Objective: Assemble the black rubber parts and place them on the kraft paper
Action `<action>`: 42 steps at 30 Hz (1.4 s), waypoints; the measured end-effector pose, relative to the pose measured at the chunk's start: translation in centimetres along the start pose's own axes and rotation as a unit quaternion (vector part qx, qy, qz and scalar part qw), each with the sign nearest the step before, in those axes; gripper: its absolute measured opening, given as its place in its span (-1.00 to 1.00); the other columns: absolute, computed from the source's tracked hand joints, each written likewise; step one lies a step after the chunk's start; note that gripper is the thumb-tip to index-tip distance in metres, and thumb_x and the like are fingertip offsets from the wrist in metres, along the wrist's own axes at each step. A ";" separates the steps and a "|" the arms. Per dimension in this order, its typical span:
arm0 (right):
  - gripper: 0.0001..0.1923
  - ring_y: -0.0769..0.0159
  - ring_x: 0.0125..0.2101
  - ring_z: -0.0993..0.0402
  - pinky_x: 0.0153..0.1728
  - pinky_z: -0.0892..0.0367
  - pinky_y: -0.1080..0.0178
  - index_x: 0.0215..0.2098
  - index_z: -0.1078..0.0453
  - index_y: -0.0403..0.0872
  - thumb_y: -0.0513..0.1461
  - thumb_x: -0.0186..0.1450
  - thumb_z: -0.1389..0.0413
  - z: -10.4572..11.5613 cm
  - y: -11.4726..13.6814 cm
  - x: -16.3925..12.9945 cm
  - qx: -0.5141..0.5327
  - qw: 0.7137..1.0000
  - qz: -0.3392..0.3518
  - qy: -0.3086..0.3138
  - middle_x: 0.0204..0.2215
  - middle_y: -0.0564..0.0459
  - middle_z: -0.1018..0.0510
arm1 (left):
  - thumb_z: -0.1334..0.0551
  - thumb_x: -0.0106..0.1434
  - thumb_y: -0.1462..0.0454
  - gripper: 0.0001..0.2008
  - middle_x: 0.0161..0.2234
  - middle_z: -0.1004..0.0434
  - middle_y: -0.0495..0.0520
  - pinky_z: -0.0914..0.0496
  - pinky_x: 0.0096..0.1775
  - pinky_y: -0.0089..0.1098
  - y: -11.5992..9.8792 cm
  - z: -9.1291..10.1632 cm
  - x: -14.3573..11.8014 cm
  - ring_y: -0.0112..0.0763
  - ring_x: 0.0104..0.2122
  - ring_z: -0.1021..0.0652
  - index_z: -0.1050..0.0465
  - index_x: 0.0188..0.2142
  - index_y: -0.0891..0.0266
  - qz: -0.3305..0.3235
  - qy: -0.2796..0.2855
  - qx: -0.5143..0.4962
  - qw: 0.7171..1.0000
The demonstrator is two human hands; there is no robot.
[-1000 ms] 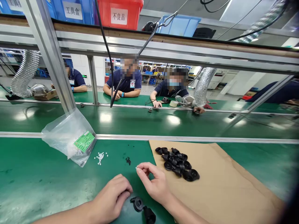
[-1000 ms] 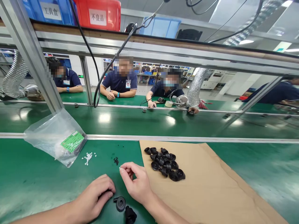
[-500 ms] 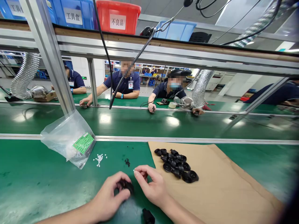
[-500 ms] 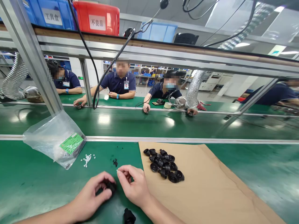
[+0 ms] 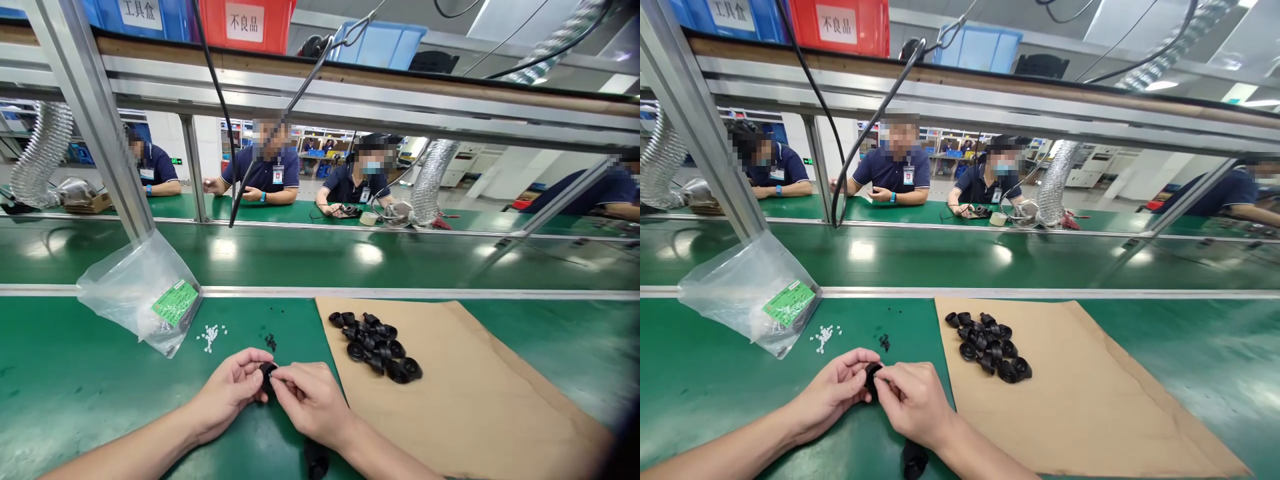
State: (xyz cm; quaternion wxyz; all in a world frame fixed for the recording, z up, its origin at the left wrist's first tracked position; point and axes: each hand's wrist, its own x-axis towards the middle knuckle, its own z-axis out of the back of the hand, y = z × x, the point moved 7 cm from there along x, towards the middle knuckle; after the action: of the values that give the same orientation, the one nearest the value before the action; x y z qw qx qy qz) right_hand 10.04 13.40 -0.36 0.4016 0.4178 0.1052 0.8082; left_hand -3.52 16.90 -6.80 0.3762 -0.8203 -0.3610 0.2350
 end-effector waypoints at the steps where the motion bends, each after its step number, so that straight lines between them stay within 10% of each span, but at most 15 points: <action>1: -0.81 0.37 -0.63 -0.32 -0.53 -0.16 0.27 -0.25 -0.54 -0.05 -0.29 0.45 -0.08 -0.1 0.1 0.0 -0.004 1.000 0.001 0.003 -0.61 0.14 -0.45 | -0.53 0.21 0.16 -0.60 -0.22 -0.56 0.08 -0.39 -0.18 -0.38 0.1 0.1 0.0 -0.44 -0.30 -0.51 -0.58 -0.01 0.23 0.001 0.001 0.004 1.000; 33: -0.76 0.36 -0.60 -0.34 -0.51 -0.17 0.29 -0.34 -0.55 -0.03 -0.28 0.47 -0.10 -0.2 0.1 -0.1 -0.022 0.999 -0.026 -0.011 -0.60 0.13 -0.45 | -0.55 0.18 0.13 -0.58 -0.29 -0.55 0.04 -0.35 -0.27 -0.41 0.0 0.3 0.3 -0.50 -0.39 -0.47 -0.57 -0.05 0.26 -0.015 -0.008 0.047 0.999; 42: -0.74 0.43 -0.63 -0.23 -0.58 -0.18 0.37 -0.13 -0.61 -0.10 -0.10 0.37 -0.20 -1.2 -3.1 -0.7 0.198 0.946 -0.253 0.044 -0.62 0.18 -0.40 | -0.56 0.15 0.12 -0.35 -0.31 -0.56 0.06 -0.34 -0.28 -0.38 0.1 0.1 0.1 -0.43 -0.37 -0.55 -0.45 0.16 0.26 0.041 -0.003 -0.018 0.999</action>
State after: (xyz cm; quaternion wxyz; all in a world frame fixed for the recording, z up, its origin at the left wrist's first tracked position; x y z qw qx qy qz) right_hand 11.09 15.13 -3.11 0.4966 0.4127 0.3831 0.6605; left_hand -3.48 16.98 -6.91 0.3504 -0.8405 -0.3321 0.2461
